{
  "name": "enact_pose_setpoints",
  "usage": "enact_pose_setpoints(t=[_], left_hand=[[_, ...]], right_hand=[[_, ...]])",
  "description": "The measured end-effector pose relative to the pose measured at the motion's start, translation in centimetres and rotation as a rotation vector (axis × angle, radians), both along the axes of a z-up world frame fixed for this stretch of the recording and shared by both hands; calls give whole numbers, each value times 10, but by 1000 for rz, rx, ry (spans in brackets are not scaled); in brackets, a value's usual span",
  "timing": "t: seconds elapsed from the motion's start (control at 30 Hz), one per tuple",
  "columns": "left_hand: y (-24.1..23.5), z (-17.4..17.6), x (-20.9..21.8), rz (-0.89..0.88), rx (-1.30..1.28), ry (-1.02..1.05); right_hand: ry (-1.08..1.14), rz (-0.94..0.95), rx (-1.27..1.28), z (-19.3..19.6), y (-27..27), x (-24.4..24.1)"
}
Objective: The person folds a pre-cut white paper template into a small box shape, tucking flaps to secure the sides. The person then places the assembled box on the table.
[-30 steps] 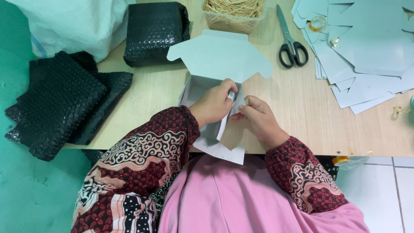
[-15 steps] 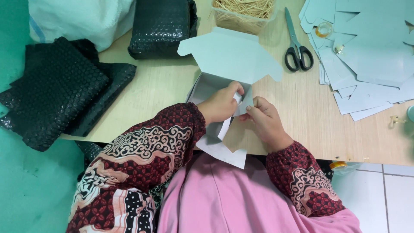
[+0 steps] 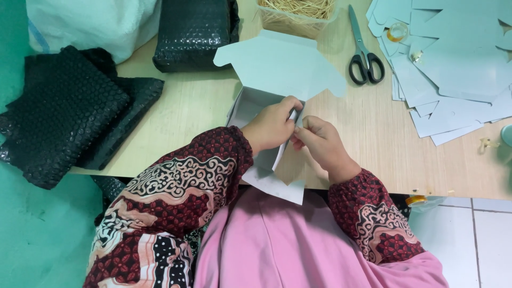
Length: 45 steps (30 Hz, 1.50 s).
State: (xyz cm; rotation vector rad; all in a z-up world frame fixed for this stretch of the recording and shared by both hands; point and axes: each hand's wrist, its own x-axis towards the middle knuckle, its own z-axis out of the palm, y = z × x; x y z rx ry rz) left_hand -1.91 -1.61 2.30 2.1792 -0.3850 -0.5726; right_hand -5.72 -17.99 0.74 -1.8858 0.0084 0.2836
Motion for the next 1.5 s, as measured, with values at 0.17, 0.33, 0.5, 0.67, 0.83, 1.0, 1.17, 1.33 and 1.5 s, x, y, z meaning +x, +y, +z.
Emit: enact_pose_setpoints(t=[0.17, 0.33, 0.5, 0.67, 0.83, 1.0, 1.17, 1.33, 1.5], left_hand=[[2, -16, 9, 61, -63, 22], [0, -22, 10, 59, -34, -6], [-2, -7, 7, 28, -10, -1], [-1, -5, 4, 10, -17, -33], [-3, -13, 4, -1, -29, -66], [0, -2, -1, 15, -35, -28], [4, 4, -2, -36, -44, -7], [5, -1, -1, -59, -58, 16], [4, 2, -2, -51, -36, 48]], right_hand=[[30, 42, -57, -26, -5, 6], [33, 55, -75, -50, -19, 11], [53, 29, 84, -24, -10, 2], [37, 18, -7, -23, -21, 0], [46, 1, -73, -13, -16, -2], [-4, 17, -120, -1, -7, 0], [36, -28, 66, 16, 3, -8], [50, -66, 169, -5, -2, -8], [24, -20, -15, -23, -14, -4]])
